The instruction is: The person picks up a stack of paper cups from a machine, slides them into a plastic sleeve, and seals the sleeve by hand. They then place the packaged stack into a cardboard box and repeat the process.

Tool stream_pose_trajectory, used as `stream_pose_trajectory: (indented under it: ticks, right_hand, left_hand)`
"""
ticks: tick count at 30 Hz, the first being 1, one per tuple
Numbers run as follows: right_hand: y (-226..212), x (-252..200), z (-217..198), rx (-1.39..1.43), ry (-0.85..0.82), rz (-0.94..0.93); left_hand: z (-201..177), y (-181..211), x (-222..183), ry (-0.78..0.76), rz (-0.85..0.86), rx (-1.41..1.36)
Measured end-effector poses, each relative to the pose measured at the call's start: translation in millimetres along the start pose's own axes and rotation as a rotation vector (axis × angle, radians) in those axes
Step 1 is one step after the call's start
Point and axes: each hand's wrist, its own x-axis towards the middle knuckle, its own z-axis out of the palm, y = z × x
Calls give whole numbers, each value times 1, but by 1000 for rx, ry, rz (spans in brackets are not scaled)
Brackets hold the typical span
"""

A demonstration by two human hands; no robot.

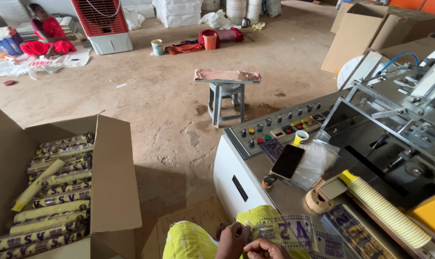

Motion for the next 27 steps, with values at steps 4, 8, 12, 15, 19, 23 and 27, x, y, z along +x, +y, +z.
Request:
stream_pose_trajectory:
  ticks: [4, 8, 12, 15, 19, 23, 27]
  right_hand:
    - [-9, -5, 5, 21, -2, 35]
    - [-4, -4, 4, 28, 9, 28]
    - [-6, -3, 4, 26, 5, 27]
    - [-15, -7, 5, 21, -1, 45]
    - [-10, -7, 5, 18, -1, 35]
    - [-15, -10, 5, -4, -2, 20]
    - [-22, -13, 6, -33, -7, 34]
  left_hand:
    - [-7, 10, -4, -12, -8, -9]
    - [-5, 9, -3, -16, -22, -15]
    - [-5, 8, -1, -28, -26, -2]
    - [-5, 10, -2, -19, -33, 17]
    - [-11, 18, -6, -35, -51, 32]
    - [-10, 16, -6, -15, -23, -18]
    - [-11, 16, -7, -27, -25, -23]
